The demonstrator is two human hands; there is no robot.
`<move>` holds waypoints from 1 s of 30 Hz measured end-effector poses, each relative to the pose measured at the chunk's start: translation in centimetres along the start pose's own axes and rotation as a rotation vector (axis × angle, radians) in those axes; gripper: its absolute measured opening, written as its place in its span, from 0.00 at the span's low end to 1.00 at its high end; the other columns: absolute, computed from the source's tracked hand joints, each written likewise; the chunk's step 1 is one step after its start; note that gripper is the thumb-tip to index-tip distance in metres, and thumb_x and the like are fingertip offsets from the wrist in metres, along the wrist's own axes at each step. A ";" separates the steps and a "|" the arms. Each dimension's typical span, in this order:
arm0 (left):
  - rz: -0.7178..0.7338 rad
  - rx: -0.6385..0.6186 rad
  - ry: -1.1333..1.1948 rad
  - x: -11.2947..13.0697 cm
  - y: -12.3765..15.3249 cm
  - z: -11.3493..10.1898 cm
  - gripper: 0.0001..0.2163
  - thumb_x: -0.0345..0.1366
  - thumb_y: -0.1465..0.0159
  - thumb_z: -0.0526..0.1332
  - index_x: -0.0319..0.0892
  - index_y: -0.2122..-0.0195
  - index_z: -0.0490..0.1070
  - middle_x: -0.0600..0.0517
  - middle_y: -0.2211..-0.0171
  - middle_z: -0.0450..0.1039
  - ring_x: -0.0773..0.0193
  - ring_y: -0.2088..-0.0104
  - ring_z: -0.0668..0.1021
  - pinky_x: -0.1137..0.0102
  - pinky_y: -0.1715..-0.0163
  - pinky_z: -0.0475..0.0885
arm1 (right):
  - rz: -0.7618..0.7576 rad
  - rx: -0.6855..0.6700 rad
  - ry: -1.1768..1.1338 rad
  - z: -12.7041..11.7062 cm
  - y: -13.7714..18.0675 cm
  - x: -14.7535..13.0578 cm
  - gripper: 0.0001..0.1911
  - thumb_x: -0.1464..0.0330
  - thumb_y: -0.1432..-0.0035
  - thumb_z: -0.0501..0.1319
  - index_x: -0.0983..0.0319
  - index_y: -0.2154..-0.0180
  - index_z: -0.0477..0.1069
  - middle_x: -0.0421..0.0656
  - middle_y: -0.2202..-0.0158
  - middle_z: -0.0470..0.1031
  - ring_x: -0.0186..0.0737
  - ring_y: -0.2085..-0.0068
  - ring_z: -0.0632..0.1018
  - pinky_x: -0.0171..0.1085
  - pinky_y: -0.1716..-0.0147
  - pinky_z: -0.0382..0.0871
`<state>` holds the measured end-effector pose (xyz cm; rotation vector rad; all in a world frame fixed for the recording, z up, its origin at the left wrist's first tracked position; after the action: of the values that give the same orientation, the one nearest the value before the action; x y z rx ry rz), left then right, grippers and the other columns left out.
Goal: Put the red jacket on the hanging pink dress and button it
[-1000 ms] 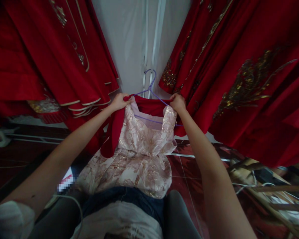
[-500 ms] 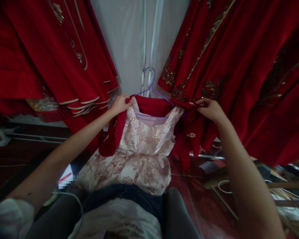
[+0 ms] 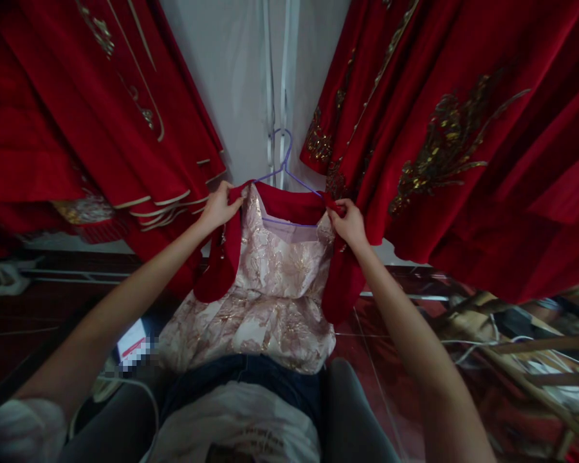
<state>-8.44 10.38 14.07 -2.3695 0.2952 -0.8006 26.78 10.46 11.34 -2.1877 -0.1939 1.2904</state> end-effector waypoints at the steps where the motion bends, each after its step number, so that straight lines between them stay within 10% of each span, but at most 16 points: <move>1: 0.010 0.002 0.042 0.8 0.3 0.6 0.10 0.33 0.43 0.60 0.43 0.61 0.63 0.51 0.69 0.72 0.60 0.67 0.76 0.68 0.63 0.69 | 0.013 0.035 -0.033 1.1 0.1 -0.2 0.13 0.61 0.52 0.62 0.61 0.66 0.66 0.44 0.67 0.73 0.41 0.65 0.74 0.42 0.60 0.69; 9: 0.071 -0.154 0.347 6.6 5.1 6.7 0.09 0.28 0.47 0.61 0.43 0.65 0.64 0.57 0.73 0.69 0.69 0.73 0.73 0.74 0.68 0.68 | -0.112 -0.304 -0.363 12.2 5.1 -4.6 0.11 0.64 0.50 0.58 0.59 0.64 0.61 0.42 0.64 0.71 0.40 0.59 0.74 0.42 0.53 0.68; 21: -0.135 0.228 0.611 3.8 7.4 6.4 0.13 0.30 0.46 0.66 0.43 0.62 0.64 0.53 0.64 0.73 0.66 0.64 0.79 0.72 0.62 0.72 | -0.047 -0.234 -0.609 11.5 8.4 -5.9 0.21 0.58 0.46 0.63 0.54 0.54 0.57 0.42 0.56 0.64 0.35 0.61 0.74 0.35 0.67 0.77; 30: -0.068 0.032 0.476 4.3 7.1 6.1 0.04 0.31 0.43 0.63 0.42 0.65 0.71 0.52 0.65 0.78 0.65 0.64 0.79 0.70 0.59 0.72 | -0.094 -0.243 -0.501 11.0 8.3 -6.2 0.17 0.57 0.42 0.59 0.56 0.54 0.65 0.44 0.53 0.70 0.37 0.60 0.76 0.36 0.70 0.78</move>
<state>-1.43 6.08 7.81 -2.1426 0.3915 -1.3895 12.99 5.64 7.46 -1.9721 -0.6708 1.8185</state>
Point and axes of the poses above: each hand's wrist, its own y-axis away from the middle knuckle, its own z-axis out of the palm, x = y × z, the point moved 6 cm from there along -y, towards the middle knuckle
